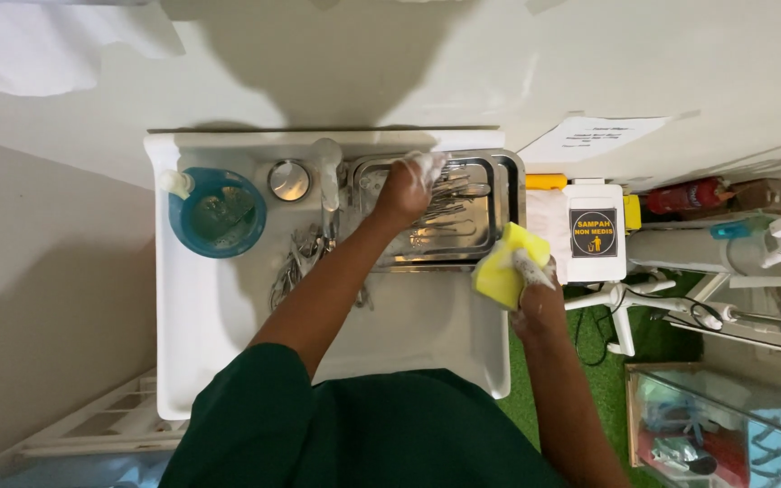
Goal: The person scrubs a collection of metal surgical instruments with a yellow sponge and soap in a white sink. They repeatedly pick up individual tools, scrub them thoroughly, and place them into a metal tray within the sink. The person also rinses the sponge under the running tap water during the process.
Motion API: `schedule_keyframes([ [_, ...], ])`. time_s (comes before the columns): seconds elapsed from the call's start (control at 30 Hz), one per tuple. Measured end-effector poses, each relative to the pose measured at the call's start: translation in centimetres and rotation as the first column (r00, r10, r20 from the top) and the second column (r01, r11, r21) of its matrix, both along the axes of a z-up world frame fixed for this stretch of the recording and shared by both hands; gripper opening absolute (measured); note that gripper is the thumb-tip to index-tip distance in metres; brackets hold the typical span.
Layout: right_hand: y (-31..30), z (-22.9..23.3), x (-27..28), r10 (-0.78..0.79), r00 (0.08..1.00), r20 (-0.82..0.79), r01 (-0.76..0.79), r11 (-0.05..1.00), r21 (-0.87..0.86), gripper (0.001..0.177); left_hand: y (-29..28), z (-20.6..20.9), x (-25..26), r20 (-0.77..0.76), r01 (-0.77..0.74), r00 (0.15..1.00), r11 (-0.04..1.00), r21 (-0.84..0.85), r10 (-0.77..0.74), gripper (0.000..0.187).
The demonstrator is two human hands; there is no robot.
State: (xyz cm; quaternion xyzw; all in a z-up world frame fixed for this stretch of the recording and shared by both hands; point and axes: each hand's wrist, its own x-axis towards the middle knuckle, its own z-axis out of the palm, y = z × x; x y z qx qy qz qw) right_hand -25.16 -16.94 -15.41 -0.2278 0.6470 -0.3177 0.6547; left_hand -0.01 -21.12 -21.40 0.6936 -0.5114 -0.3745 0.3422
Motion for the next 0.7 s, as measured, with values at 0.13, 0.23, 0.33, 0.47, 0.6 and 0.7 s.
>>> schedule_keyframes([
  [0.13,-0.4,1.2,0.6,0.007,1.000,0.021,-0.007,1.000,-0.010,0.051,0.5,3.4,-0.3,-0.626,-0.284,0.700,0.939,0.195,0.342,0.038],
  [0.23,-0.4,2.8,1.6,0.083,0.996,-0.016,-0.084,0.993,-0.084,0.052,1.2,-1.3,-0.1,-0.921,-0.233,0.235,0.938,0.256,0.310,0.048],
  [0.33,-0.2,4.3,2.7,0.167,0.986,-0.025,-0.168,0.948,-0.270,0.052,3.9,1.7,0.0,-0.978,-0.177,0.063,0.967,0.183,0.197,0.054],
  [0.47,2.1,10.3,6.4,0.301,0.926,-0.227,-0.375,0.682,-0.628,0.058,8.0,6.5,-0.3,-0.993,-0.193,-0.028,0.976,-0.104,-0.111,0.062],
  [0.6,4.9,10.9,9.4,0.296,0.799,-0.523,-0.601,0.366,-0.711,0.056,9.8,11.3,-1.2,-0.982,-0.156,0.036,0.969,-0.190,-0.187,0.060],
  [0.7,6.1,11.0,9.8,-0.128,0.334,-0.934,-0.941,-0.096,-0.324,0.045,9.8,11.6,-0.4,-0.996,-0.288,-0.005,0.954,-0.087,-0.092,0.047],
])
